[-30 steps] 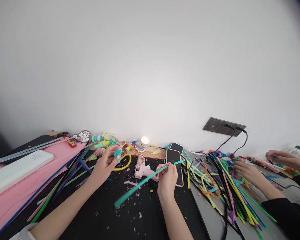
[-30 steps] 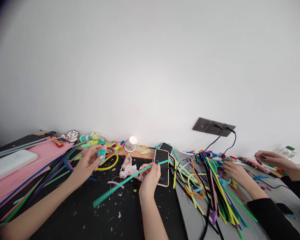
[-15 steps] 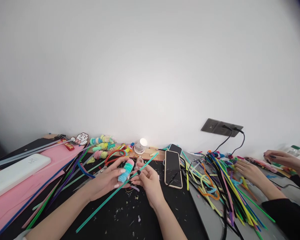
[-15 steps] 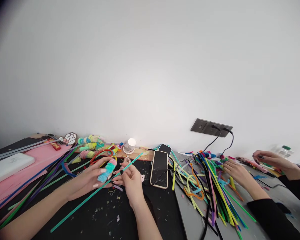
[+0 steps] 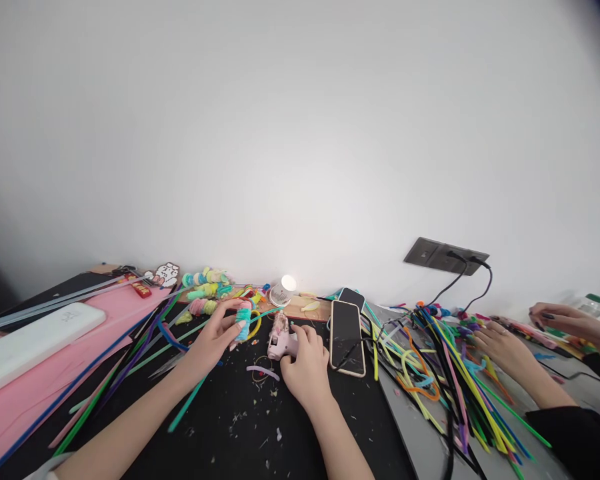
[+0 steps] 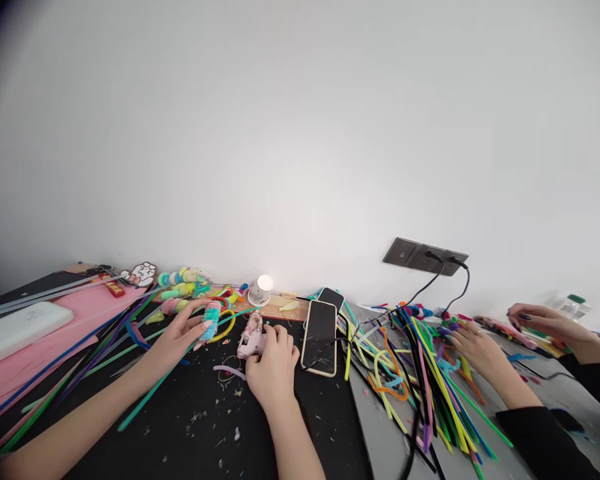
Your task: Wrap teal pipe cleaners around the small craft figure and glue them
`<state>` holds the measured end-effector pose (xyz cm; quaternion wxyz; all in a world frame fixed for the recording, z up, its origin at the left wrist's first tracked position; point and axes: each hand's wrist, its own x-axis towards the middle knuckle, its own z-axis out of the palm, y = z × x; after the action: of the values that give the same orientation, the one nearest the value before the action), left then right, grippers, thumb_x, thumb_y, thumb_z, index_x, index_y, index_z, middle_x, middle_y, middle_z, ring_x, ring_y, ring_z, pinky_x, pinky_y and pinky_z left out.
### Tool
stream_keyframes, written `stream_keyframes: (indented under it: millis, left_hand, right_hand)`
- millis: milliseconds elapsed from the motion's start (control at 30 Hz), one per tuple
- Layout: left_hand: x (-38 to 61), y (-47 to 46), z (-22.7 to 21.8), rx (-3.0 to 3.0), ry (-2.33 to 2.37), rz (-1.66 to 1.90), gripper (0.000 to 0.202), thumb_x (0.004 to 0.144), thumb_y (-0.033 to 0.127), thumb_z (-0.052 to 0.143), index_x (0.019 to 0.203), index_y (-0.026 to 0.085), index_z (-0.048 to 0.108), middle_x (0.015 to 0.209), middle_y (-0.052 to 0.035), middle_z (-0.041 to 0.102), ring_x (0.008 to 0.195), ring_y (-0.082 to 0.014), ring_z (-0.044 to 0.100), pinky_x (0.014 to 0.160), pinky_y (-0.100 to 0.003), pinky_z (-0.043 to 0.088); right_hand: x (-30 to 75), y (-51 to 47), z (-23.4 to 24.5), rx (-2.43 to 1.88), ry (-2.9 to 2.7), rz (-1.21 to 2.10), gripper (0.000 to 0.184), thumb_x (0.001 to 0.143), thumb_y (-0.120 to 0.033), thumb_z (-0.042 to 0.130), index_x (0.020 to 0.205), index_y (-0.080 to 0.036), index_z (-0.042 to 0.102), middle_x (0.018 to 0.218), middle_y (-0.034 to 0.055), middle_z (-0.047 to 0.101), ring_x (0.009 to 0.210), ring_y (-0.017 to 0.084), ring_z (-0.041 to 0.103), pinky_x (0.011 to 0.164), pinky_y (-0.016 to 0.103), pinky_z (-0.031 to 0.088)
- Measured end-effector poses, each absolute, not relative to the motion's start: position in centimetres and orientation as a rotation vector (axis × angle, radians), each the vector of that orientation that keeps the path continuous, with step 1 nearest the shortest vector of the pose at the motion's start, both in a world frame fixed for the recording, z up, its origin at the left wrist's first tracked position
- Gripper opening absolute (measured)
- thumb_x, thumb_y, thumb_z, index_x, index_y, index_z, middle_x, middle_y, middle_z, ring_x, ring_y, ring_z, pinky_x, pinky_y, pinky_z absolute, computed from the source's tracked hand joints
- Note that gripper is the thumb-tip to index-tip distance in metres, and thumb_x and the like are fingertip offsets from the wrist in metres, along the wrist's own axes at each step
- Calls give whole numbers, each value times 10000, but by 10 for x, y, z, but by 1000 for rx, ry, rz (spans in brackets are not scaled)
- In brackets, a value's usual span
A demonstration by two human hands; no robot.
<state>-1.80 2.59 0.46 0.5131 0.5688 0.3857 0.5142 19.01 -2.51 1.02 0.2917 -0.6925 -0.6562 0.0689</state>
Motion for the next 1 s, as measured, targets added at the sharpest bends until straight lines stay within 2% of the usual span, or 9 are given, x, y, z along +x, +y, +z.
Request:
stream_keyframes:
  millis: [100, 200, 300, 433, 533, 633, 767, 900, 1000]
  left_hand:
    - [-18, 23, 4, 1453, 1023, 1176, 430, 914, 478, 628, 1266, 259, 513, 813, 19, 602, 601, -150, 510, 560, -271, 423]
    - [-18, 18, 3, 1590, 1072, 1122, 414, 950, 460, 568, 1309, 267, 498, 900, -13, 640, 766, -203, 620, 680, -314, 494]
    - [-17, 17, 1, 1698, 1079, 1075, 410, 963, 449, 538, 1325, 262, 490, 980, -43, 677, 943, -255, 667, 804, -367, 530]
    - [-17, 17, 1, 1692, 1080, 1067, 420, 965, 462, 530, 1326, 250, 485, 1026, -63, 704, 990, -275, 691, 847, -401, 556]
    - [-16, 16, 2, 1618, 1075, 1121, 443, 964, 475, 542, 1344, 255, 481, 1155, -97, 698, 1077, -294, 691, 885, -424, 568]
    - [-15, 16, 5, 1511, 1053, 1199, 434, 952, 494, 582, 1316, 270, 500, 1307, -117, 656, 1172, -310, 662, 905, -425, 572]
    - [-15, 15, 10, 1370, 986, 1243, 443, 921, 508, 651, 1290, 294, 531, 1389, -96, 631, 1176, -299, 664, 919, -410, 580]
    - [-14, 14, 14, 1257, 974, 1265, 540, 871, 541, 712, 1322, 301, 539, 1358, -97, 668, 1209, -322, 656, 922, -430, 592]
    - [-14, 13, 15, 1196, 963, 1260, 606, 863, 556, 723, 1368, 298, 511, 1304, -99, 702, 1191, -318, 669, 933, -437, 590]
  right_hand:
    - [187, -25, 10, -1998, -1795, 190, 627, 741, -96, 588, 1360, -180, 645, 1327, 178, 626, 1224, 344, 576, 1029, 495, 400]
    - [187, -23, 11, -2065, -1796, 198, 633, 752, -103, 599, 1379, -186, 637, 1272, 168, 654, 1209, 345, 578, 1019, 490, 390]
    - [190, -22, 14, -2108, -1803, 183, 597, 760, -115, 610, 1349, -193, 660, 1221, 154, 692, 1194, 357, 582, 1009, 497, 382]
    - [194, -23, 15, -2107, -1759, 122, 519, 804, -124, 588, 1309, -198, 686, 1191, 151, 715, 1165, 362, 593, 958, 478, 398]
    - [198, -22, 15, -1975, -1688, 89, 436, 859, -174, 565, 1273, -203, 699, 1159, 140, 721, 1119, 347, 618, 935, 457, 421]
    - [200, -20, 15, -1697, -1630, 169, 340, 893, -236, 532, 1169, -203, 727, 1083, 114, 737, 1000, 289, 666, 883, 387, 468]
    - [198, -19, 15, -1355, -1599, 472, 225, 865, -294, 580, 988, -206, 747, 918, 51, 759, 808, 220, 676, 762, 296, 503]
    - [193, -20, 16, -1233, -1537, 694, 157, 821, -309, 632, 794, -186, 727, 695, 6, 683, 613, 167, 565, 599, 253, 457]
    - [190, -21, 19, -1171, -1513, 764, 156, 791, -301, 643, 775, -181, 741, 665, 5, 662, 587, 159, 522, 588, 256, 453]
